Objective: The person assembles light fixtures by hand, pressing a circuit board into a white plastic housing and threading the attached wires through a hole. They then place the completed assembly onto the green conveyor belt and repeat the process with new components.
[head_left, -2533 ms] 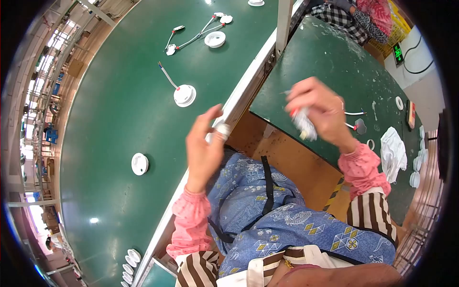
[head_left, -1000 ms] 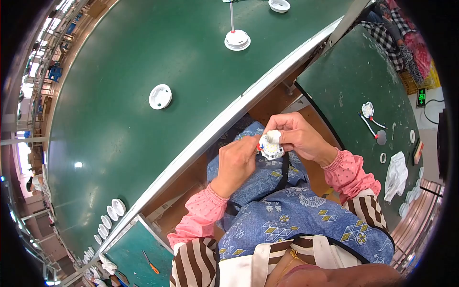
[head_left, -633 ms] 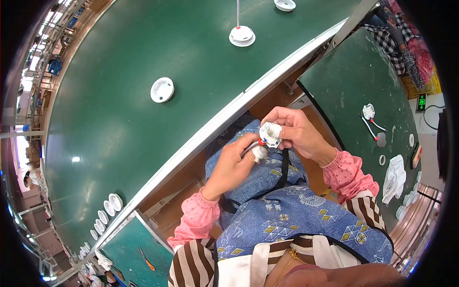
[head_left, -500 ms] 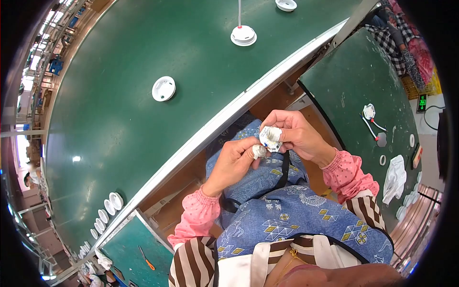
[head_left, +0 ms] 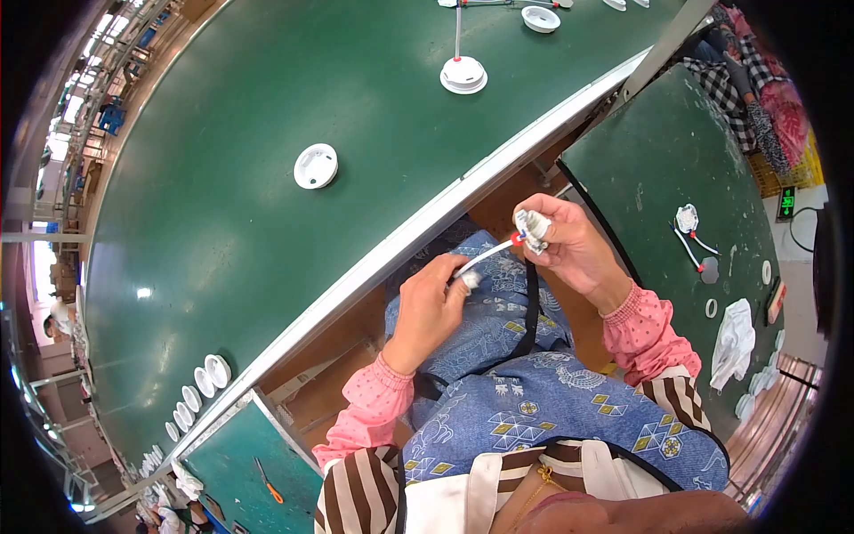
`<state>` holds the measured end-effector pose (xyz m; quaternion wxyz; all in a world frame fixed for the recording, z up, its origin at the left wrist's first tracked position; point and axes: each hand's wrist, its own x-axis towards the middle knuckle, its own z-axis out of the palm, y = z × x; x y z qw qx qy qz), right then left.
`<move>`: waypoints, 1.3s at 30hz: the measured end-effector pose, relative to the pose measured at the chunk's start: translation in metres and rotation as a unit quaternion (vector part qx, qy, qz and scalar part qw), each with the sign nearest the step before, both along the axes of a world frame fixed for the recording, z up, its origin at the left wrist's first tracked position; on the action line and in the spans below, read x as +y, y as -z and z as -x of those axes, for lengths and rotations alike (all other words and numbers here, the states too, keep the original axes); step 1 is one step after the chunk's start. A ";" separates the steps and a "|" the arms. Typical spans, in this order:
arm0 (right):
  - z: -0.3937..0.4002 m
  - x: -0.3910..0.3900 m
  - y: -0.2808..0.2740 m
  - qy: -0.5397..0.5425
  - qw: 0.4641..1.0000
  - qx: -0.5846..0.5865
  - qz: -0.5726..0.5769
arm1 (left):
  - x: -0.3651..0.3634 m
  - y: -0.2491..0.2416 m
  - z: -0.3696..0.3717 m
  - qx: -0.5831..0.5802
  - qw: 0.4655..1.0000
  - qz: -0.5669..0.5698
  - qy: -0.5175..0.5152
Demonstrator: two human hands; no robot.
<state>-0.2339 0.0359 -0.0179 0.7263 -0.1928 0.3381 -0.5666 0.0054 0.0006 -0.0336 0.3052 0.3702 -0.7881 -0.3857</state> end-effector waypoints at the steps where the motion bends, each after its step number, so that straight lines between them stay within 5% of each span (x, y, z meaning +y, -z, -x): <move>1: 0.002 0.000 -0.001 0.005 1.000 0.003 0.003 | 0.001 0.002 -0.004 -0.014 1.000 0.001 -0.007; 8: 0.012 -0.006 0.007 0.003 1.000 -0.015 0.019 | 0.010 0.001 -0.024 -0.090 0.989 0.104 0.050; 13: 0.015 -0.016 0.003 0.033 0.997 -0.039 0.059 | -0.014 -0.018 -0.035 -0.022 0.990 0.128 0.059; 14: 0.018 -0.018 -0.004 0.056 0.995 -0.027 0.074 | -0.026 -0.032 -0.045 -0.096 0.990 0.096 0.031; 16: 0.033 -0.020 -0.005 0.080 0.991 -0.027 0.101 | -0.078 -0.049 -0.061 -0.135 0.960 0.242 -0.046; 22: 0.025 -0.017 -0.012 0.108 0.989 -0.021 0.096 | -0.201 -0.027 -0.100 -0.327 0.918 0.158 -0.161; 35: -0.011 -0.040 -0.030 0.185 0.961 0.075 0.190 | -0.115 -0.029 -0.034 -0.088 0.984 0.142 -0.059; 39: -0.022 -0.036 -0.036 0.120 0.961 0.154 0.198 | -0.097 -0.033 -0.027 -0.062 0.987 0.146 -0.025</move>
